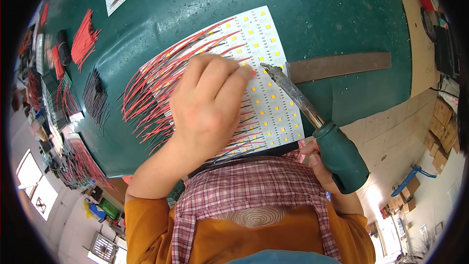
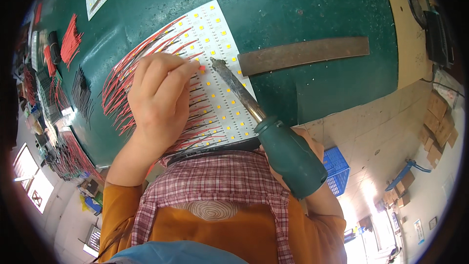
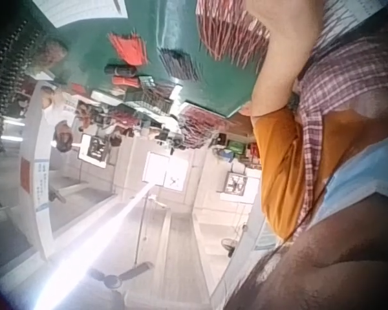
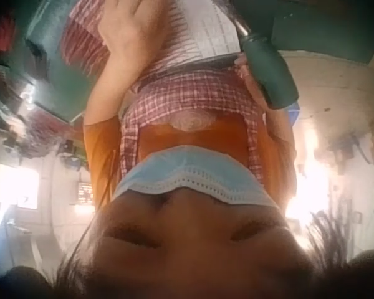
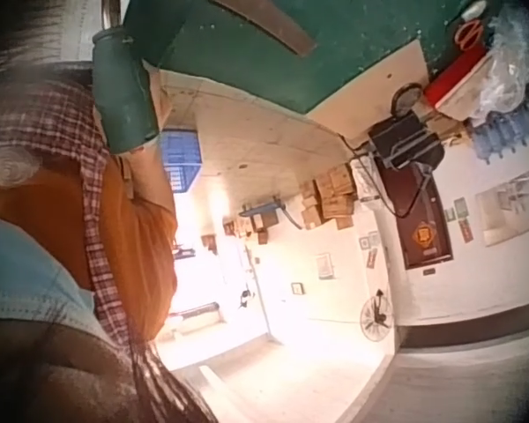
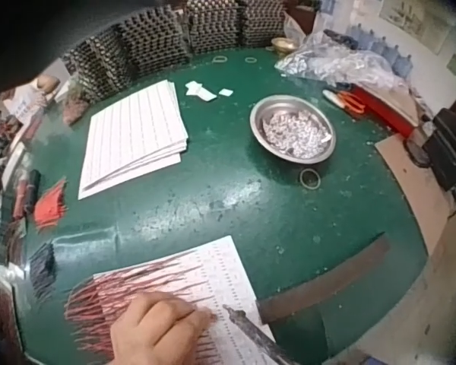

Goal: The person is soldering colored wires onto LED panels at a workbench.

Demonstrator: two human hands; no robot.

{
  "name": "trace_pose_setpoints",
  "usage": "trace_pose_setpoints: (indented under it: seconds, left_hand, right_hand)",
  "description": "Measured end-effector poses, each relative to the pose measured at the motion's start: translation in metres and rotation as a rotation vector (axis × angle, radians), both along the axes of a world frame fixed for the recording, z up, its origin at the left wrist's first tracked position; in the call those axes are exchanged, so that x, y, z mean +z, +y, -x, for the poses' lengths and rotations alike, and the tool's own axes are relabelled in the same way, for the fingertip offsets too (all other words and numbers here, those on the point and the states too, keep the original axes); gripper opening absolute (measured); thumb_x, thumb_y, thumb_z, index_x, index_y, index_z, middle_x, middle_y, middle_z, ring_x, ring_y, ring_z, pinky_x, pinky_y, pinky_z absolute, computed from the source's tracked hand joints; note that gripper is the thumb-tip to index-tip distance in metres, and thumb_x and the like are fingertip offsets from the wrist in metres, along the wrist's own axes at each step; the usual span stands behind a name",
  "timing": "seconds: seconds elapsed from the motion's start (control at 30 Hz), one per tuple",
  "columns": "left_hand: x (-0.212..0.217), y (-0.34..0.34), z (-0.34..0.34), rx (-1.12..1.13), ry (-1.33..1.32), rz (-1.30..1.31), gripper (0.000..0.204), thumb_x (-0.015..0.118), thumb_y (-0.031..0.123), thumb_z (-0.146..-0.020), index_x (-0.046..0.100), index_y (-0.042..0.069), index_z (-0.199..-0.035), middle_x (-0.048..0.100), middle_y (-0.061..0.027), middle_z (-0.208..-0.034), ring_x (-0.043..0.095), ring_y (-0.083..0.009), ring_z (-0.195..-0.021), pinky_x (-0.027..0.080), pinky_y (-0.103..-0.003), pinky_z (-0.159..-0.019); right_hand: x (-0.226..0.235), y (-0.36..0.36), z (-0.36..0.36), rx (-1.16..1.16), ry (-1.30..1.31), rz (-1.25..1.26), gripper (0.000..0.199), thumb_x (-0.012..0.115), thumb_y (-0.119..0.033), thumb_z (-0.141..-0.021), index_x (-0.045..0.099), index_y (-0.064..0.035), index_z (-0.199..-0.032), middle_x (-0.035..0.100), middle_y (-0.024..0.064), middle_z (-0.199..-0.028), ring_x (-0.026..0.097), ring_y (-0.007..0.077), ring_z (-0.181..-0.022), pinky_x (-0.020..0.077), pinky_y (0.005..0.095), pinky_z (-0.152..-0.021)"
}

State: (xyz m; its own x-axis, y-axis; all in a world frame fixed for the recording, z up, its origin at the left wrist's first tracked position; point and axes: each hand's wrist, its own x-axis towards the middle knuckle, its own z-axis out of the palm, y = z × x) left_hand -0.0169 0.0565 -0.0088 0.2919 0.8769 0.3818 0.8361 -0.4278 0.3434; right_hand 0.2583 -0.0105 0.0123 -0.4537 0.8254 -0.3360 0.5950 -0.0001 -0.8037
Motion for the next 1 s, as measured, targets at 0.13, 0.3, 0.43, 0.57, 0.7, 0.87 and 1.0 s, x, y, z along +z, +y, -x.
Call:
trace_pose_setpoints:
  seconds: [0.13,0.3,0.43,0.57,0.7,0.87,1.0]
  left_hand:
    - [-0.004,-0.011,-0.002,0.007,0.042,0.049,0.033,0.068,0.006,-0.062,0.071,0.004,-0.095,0.061,-0.0034,-0.085,0.061,-0.0222,-0.084,0.052,-0.03,-0.061]
    - [-0.006,-0.011,-0.002,-0.005,0.063,0.055,0.036,0.068,0.006,-0.06,0.071,0.004,-0.096,0.06,-0.0027,-0.084,0.061,-0.0218,-0.083,0.051,-0.03,-0.06]
    - [-0.004,-0.011,-0.006,0.005,0.082,0.062,0.038,0.068,0.006,-0.059,0.071,0.004,-0.097,0.059,-0.0023,-0.084,0.061,-0.0216,-0.082,0.051,-0.03,-0.059]
    - [0.001,-0.011,-0.011,0.067,0.071,0.115,0.026,0.072,-0.004,-0.067,0.071,0.006,-0.09,0.062,-0.0032,-0.08,0.062,-0.0216,-0.079,0.051,-0.032,-0.064]
    - [0.002,-0.012,-0.011,0.073,0.08,0.124,0.025,0.072,-0.004,-0.067,0.071,0.006,-0.091,0.061,-0.0035,-0.08,0.062,-0.0214,-0.078,0.051,-0.032,-0.064]
    - [-0.002,-0.012,-0.008,0.052,0.103,0.083,0.027,0.07,0.0,-0.065,0.07,0.005,-0.091,0.06,-0.0033,-0.082,0.061,-0.0216,-0.08,0.051,-0.031,-0.061]
    - [-0.005,-0.009,-0.005,0.033,0.028,0.02,0.029,0.067,0.003,-0.063,0.07,0.004,-0.092,0.06,-0.0035,-0.085,0.061,-0.0222,-0.081,0.051,-0.031,-0.06]
  right_hand:
    - [-0.002,-0.003,-0.002,0.038,-0.06,-0.001,0.012,0.062,-0.009,-0.093,0.065,0.0,-0.101,0.065,0.0093,-0.093,0.063,0.0191,-0.084,0.051,0.0315,-0.077]
    - [-0.007,0.0,0.003,0.036,-0.041,-0.132,0.009,0.064,-0.005,-0.088,0.066,0.0001,-0.096,0.067,0.0109,-0.09,0.064,0.0225,-0.083,0.0519,0.0325,-0.075]
    - [-0.005,0.005,0.006,0.041,-0.007,-0.181,0.012,0.064,-0.001,-0.085,0.066,0.0012,-0.096,0.069,0.0111,-0.087,0.065,0.0234,-0.08,0.0524,0.0333,-0.075]
    - [-0.005,0.002,0.005,0.001,0.002,-0.113,0.012,0.064,-0.002,-0.086,0.066,0.0021,-0.096,0.068,0.0111,-0.088,0.064,0.0229,-0.077,0.0521,0.0333,-0.074]
    - [0.001,0.004,0.003,0.03,0.047,-0.079,0.012,0.061,-0.002,-0.09,0.065,0.0026,-0.1,0.068,0.0097,-0.089,0.06,0.0153,-0.071,0.0496,0.0283,-0.068]
    - [-0.003,-0.012,0.005,-0.335,0.196,0.128,0.026,0.072,-0.008,-0.079,0.068,-0.0102,-0.104,0.074,0.0034,-0.085,0.07,0.0192,-0.078,0.0557,0.0323,-0.073]
    - [-0.001,-0.01,-0.001,-0.088,0.123,0.026,0.021,0.061,-0.005,-0.093,0.06,0.0035,-0.112,0.068,0.0103,-0.09,0.059,0.0124,-0.073,0.0497,0.0264,-0.069]
